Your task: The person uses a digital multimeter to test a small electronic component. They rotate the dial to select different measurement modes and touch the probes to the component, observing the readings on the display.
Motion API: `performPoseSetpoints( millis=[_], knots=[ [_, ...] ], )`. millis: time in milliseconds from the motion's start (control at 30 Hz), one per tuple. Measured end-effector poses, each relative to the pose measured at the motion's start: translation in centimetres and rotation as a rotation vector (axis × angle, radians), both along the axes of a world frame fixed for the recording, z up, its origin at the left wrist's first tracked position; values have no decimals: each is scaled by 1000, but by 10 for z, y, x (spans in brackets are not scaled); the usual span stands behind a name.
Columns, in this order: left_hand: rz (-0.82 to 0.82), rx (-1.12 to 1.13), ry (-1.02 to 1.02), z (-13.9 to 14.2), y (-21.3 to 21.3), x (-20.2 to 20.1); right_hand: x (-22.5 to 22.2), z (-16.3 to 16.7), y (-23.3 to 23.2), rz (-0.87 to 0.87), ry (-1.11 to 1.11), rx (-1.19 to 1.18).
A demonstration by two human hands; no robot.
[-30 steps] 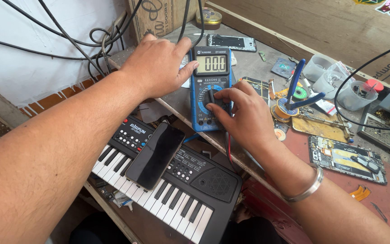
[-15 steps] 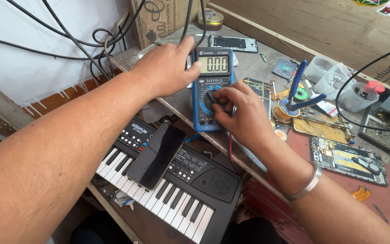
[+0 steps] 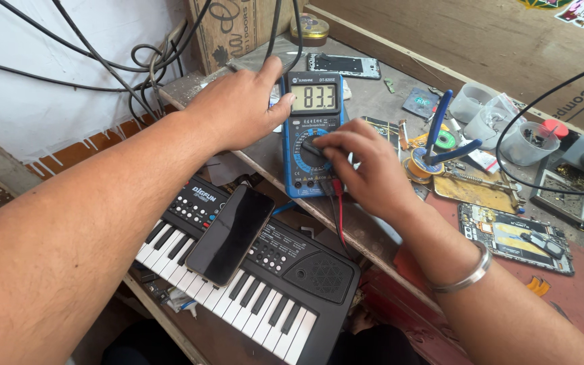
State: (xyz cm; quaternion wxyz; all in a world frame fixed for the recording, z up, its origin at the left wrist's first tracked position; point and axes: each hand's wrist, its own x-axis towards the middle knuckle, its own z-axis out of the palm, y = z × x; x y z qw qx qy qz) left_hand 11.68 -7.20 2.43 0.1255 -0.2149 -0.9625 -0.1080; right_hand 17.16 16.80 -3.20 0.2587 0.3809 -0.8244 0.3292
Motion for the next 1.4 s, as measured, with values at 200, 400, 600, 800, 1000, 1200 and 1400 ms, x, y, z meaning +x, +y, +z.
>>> performPoseSetpoints(
  millis=[200,400,600,800,1000,1200,1400],
  knots=[
    [-26,-33,43,-2,-3,0,-2,-1,5,-223,-84,-221],
    [-20,-43,44,-1,-4,1,0,-1,4,-232,43,-207],
    [-6,-43,32,-2,-2,2,-2,-5,4,-229,-169,-311],
    [13,-52,20,-2,-2,3,-2,-7,5,-254,-59,-239],
    [13,-61,21,0,0,3,-1,-5,5,-250,-50,-246],
    [12,-71,23,0,0,4,2,-4,3,-284,-45,-244],
    [12,-66,11,-1,0,3,1,-5,3,-244,-32,-223]
  ],
)
